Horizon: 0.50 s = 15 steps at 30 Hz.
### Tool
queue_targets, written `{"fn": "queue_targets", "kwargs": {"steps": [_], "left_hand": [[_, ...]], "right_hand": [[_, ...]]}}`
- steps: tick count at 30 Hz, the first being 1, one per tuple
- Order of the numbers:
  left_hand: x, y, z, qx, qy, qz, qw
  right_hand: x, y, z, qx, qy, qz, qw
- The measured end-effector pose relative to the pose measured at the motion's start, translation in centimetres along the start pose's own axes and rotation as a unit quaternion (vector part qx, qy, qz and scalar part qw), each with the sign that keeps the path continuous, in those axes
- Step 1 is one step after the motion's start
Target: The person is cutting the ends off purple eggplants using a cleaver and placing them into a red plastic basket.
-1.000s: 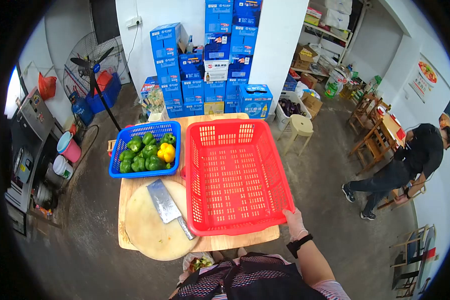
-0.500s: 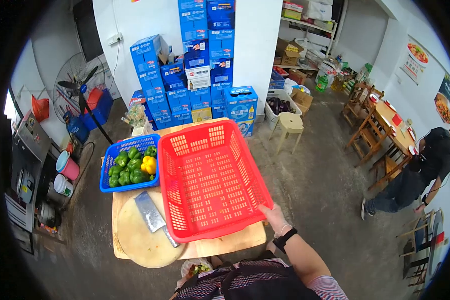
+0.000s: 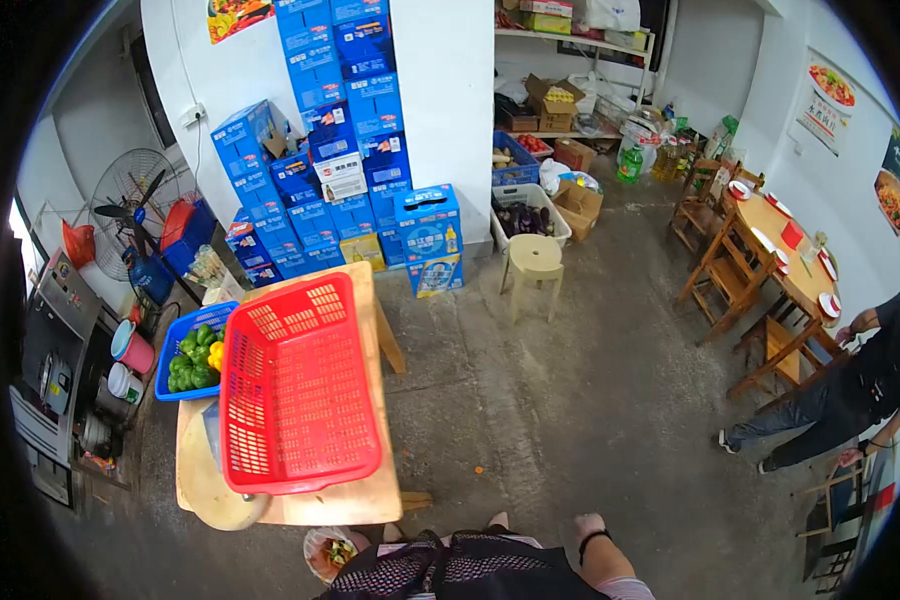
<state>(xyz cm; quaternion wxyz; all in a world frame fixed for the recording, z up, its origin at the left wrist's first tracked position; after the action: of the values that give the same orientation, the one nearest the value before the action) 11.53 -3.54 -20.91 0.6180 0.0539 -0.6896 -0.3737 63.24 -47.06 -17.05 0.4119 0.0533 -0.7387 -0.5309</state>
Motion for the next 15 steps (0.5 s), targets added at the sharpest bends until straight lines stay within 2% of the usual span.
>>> {"fn": "queue_targets", "kwargs": {"steps": [1, 2, 5, 7, 9, 11, 12, 13, 14, 15], "left_hand": [[0.1, -0.2, -1.0, -0.031, -0.005, 0.007, 0.999], [0.3, -0.4, -1.7, -0.06, -0.011, 0.015, 0.998], [0.5, -0.8, -3.6, -0.133, -0.016, 0.027, 0.991], [0.6, -1.2, -4.8, -0.146, -0.02, 0.033, 0.989], [1.0, -1.1, -6.8, -0.252, -0.074, 0.024, 0.965], [0.5, -1.8, -8.5, -0.274, -0.096, 0.031, 0.956], [0.1, -1.9, -9.5, -0.176, -0.123, 0.008, 0.977], [0.2, -1.4, -10.5, -0.076, -0.148, -0.016, 0.986], [0.1, -1.1, -11.0, 0.028, -0.069, 0.012, 0.997], [0.0, -1.0, -11.6, 0.028, -0.068, 0.013, 0.997]], "right_hand": [[3.1, -0.6, -1.5, 0.036, -0.009, 0.139, 0.99], [6.3, 0.1, -2.3, 0.036, -0.012, 0.161, 0.986], [8.5, -6.3, -6.1, 0.029, -0.024, 0.183, 0.982], [8.6, -7.5, -7.5, -0.044, -0.053, 0.196, 0.978], [7.9, -7.4, -7.9, -0.113, -0.07, 0.19, 0.973], [6.2, -6.5, -7.5, -0.153, -0.054, 0.161, 0.974], [5.2, -5.7, -7.3, -0.16, -0.031, 0.135, 0.977], [4.0, -3.8, -6.5, -0.149, 0.023, 0.079, 0.985], [3.0, -1.3, -5.9, -0.143, 0.101, -0.003, 0.985], [1.7, 1.9, -5.6, -0.135, 0.179, -0.085, 0.971]]}}
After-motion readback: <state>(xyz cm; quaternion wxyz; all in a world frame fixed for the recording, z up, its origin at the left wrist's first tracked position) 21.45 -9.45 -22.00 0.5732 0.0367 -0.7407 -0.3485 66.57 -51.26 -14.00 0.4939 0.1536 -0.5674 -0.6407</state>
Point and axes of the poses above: each hand's wrist, its own x-axis away from the middle knuckle, its own y-axis out of the back of the hand, z = x × y, the point moved 7 cm from there along -x, towards the middle knuckle, and after that the axes turned 4 degrees about -y, right-handed, at the moved point
